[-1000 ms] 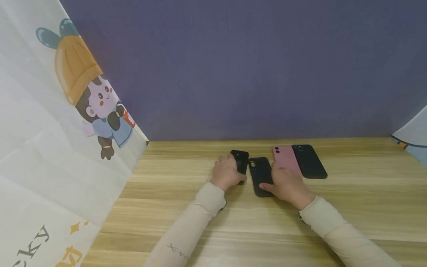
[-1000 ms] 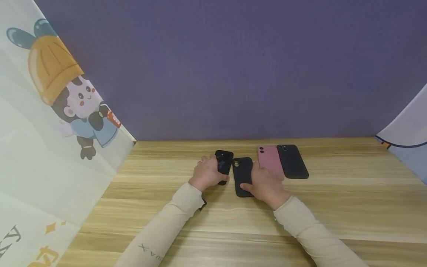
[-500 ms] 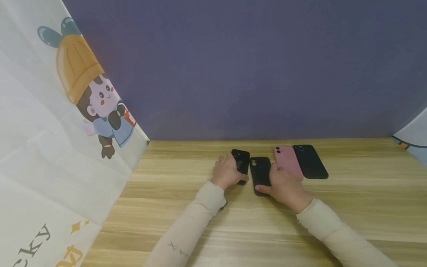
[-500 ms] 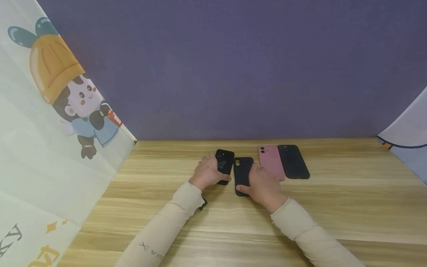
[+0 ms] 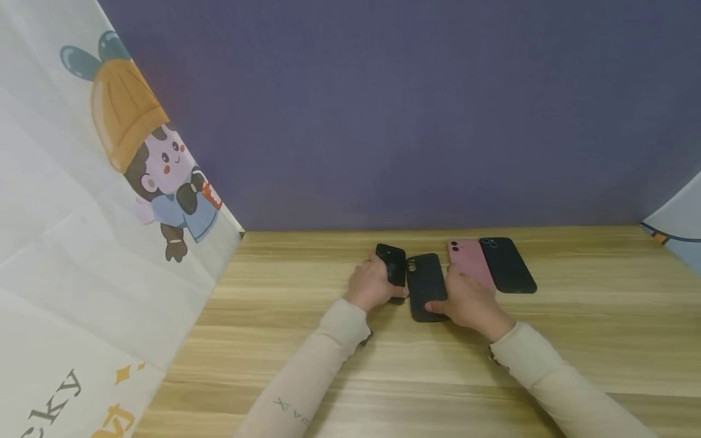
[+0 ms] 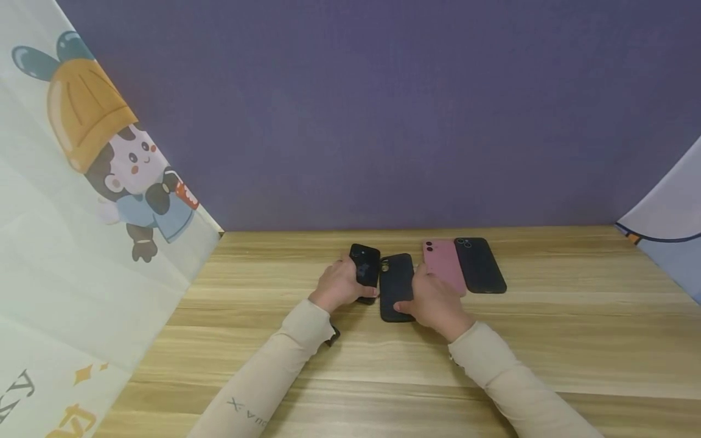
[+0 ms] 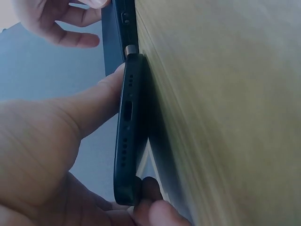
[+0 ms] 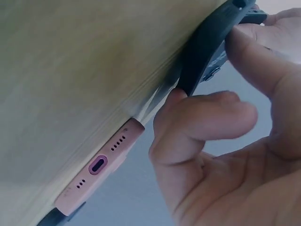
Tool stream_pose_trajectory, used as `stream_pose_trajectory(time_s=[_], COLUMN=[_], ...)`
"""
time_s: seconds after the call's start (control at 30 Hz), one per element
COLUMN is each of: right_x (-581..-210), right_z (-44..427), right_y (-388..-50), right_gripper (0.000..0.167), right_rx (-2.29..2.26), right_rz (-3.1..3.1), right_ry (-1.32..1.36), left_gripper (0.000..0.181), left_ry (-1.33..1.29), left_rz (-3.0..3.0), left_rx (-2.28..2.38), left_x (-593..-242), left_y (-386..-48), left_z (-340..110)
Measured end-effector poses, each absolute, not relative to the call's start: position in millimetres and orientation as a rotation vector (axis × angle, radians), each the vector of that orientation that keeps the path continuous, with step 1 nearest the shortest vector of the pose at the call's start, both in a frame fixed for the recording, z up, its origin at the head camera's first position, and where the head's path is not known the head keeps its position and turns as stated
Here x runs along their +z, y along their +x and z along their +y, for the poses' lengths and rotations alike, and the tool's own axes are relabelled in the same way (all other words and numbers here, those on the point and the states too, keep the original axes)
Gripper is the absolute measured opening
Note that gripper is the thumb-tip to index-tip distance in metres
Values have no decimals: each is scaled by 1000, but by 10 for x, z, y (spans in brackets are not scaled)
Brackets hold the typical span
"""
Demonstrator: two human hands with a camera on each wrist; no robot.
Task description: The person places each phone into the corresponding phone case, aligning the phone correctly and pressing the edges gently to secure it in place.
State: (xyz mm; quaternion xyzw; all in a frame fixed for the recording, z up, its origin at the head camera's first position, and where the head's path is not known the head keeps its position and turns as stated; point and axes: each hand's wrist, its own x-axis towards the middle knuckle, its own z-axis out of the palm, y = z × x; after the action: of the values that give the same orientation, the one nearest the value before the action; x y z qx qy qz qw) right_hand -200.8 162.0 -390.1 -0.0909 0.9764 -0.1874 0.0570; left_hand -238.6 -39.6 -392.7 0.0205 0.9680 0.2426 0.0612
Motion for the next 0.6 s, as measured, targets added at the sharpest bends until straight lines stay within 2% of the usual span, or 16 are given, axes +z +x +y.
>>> stream_pose_trajectory(time_s=[0.13,0.23,0.3,0.47,0.6], right_x=[-3887,-3887,-3887,-3906,-3933], right_z=[1625,1632,1637,1671,1718], right_y=[-2023,-2032,-2037,-2085,-2133], right_gripper=[108,102,93,53,33], right_rx=[-619,-649,-677,-792,-944], right_rz=[2910,2890,2888,2832,2744], right_ry=[-258,-255,-271,-329,-314], left_gripper=[123,122,121,121,118], left_ry=[70,72,68,56,85], left_rz=[2943,2947,2949,2947,2946], left_rx=[691,687,693,724,753], left_x=[-3913,-3901,-3900,-3908,-3913], left_y=[-2376,-2367,-2366,-2365,-2364], left_z=[-403,-409,-413,-421,-443])
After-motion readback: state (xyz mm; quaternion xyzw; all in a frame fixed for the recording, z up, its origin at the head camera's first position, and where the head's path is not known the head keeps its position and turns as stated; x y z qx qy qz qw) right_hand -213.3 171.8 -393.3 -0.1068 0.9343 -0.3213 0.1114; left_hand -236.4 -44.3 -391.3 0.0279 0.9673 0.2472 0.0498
